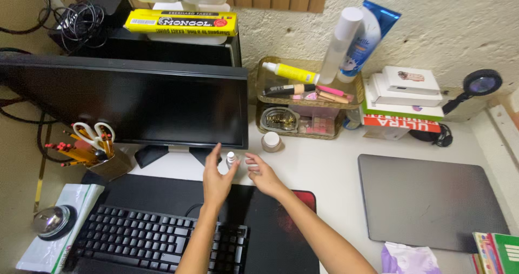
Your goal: The person removes various cosmetic items from a clear plastic organizer, including bottles, tubes, and compacts, and places them on the desk. They then open the organizer, remove remaining items such as eyeshadow palettes and a small dish, and arrange them on the desk surface.
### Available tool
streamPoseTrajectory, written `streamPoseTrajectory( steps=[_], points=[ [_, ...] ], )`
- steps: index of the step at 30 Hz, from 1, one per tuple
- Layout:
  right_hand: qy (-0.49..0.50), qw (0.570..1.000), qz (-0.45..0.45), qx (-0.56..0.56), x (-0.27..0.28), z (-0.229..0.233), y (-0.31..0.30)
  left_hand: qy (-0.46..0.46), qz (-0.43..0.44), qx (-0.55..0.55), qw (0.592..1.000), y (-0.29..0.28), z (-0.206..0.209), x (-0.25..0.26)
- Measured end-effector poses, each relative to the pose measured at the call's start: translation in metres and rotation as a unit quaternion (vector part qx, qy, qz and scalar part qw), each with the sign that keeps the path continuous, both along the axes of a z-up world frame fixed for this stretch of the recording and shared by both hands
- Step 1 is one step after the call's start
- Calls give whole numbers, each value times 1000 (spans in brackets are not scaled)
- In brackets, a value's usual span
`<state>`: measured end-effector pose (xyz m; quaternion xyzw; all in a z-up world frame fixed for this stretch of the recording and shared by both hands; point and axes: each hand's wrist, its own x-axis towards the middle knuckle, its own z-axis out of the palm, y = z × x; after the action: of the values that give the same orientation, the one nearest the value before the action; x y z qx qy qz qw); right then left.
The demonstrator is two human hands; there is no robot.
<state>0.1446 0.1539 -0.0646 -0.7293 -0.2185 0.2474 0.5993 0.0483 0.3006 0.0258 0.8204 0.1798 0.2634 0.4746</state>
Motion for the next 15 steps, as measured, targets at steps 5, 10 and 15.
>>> streamPoseTrajectory(
  steps=[5,10,15],
  points=[
    [-54,998,-16,-2,20,13,-25,-111,54,85,989,-20,45,1],
    [-108,993,-48,-3,50,29,-53,-206,59,163,963,-45,72,15],
    [-206,975,-76,46,87,61,-87,-258,-65,86,960,-83,92,44]
  ],
)
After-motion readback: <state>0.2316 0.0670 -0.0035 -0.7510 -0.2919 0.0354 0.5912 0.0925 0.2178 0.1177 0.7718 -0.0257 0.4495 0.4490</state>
